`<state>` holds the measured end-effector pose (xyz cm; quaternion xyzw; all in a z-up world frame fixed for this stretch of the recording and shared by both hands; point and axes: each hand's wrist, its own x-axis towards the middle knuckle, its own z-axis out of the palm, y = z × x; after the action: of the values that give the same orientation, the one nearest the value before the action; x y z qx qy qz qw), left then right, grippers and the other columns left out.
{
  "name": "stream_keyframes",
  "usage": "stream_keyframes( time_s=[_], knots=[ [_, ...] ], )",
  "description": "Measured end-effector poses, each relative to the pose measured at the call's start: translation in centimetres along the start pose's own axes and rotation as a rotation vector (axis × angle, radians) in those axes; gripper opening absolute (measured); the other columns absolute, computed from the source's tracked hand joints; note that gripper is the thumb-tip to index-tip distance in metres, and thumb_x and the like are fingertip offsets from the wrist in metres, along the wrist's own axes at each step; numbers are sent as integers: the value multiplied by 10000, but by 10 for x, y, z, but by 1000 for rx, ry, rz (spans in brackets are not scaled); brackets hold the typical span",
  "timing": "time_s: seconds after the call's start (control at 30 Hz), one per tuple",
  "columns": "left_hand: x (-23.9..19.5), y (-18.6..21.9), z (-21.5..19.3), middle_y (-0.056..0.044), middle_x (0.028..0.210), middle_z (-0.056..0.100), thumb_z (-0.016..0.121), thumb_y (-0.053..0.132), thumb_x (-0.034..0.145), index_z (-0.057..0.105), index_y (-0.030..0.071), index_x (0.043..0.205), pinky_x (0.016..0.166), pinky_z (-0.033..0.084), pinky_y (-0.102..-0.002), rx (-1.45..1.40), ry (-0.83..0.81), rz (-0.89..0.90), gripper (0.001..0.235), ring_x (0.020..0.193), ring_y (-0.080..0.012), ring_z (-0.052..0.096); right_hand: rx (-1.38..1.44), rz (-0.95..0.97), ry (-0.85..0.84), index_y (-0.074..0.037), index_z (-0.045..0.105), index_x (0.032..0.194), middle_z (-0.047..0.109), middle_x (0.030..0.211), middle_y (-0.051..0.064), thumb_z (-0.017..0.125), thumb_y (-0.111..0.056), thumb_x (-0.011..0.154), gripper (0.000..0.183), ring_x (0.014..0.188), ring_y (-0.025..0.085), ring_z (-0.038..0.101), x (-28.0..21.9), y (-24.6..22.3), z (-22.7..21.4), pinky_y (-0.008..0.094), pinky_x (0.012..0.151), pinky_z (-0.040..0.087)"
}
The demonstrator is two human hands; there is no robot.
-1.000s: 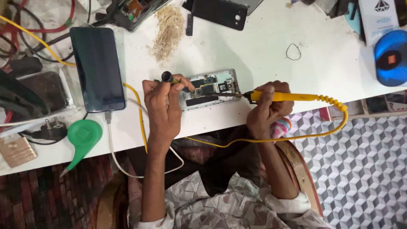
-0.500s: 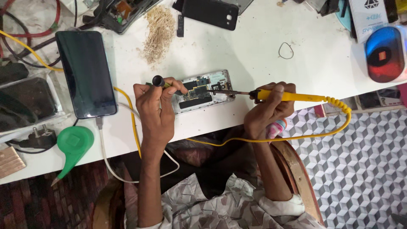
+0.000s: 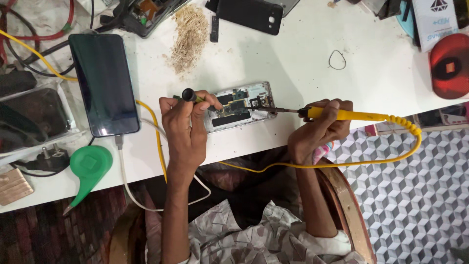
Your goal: The person uses a soldering iron and a small tool to work on the internal circuit board of a disassembled mobile phone. They repeatedly apply heat to specific points on the board while holding the device steady.
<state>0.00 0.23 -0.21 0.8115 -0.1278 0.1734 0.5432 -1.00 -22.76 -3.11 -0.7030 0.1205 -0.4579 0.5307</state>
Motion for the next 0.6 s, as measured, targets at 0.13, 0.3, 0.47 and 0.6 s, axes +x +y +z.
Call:
stream_keyframes(
  time_s=[0.13, 0.3, 0.47, 0.6],
  knots=[
    [0, 2, 0, -2, 947, 770, 453, 222, 1137, 653, 64, 990, 902, 329, -361, -1, -3, 2, 294, 751, -178, 539, -47, -28, -8, -38, 474, 885, 569, 704, 66, 444, -197, 1129, 293, 594, 105, 466, 1, 1, -1, 270, 569, 392],
    [1, 1, 0, -9, 929, 778, 466, 202, 1123, 676, 80, 931, 891, 334, -355, 20, -13, -40, 309, 724, -183, 504, -20, -21, -13, -27, 477, 875, 579, 709, 65, 455, -172, 1112, 279, 589, 106, 478, 0, 0, -3, 273, 572, 402],
    [-2, -5, 2, -20, 918, 781, 476, 191, 1123, 654, 50, 924, 907, 336, -354, -19, 4, -45, 301, 745, -163, 550, -95, -87, -10, -4, 503, 834, 545, 688, 60, 487, -118, 1091, 281, 607, 114, 463, 1, 7, -5, 280, 585, 378],
    [-1, -4, 5, -59, 901, 732, 483, 204, 1133, 640, 18, 976, 914, 446, -324, -274, 1, -96, 289, 842, -151, 652, -4, -9, -35, 0, 483, 841, 505, 674, 55, 515, -75, 1091, 263, 593, 102, 436, 4, 10, -2, 264, 555, 372]
  ],
)
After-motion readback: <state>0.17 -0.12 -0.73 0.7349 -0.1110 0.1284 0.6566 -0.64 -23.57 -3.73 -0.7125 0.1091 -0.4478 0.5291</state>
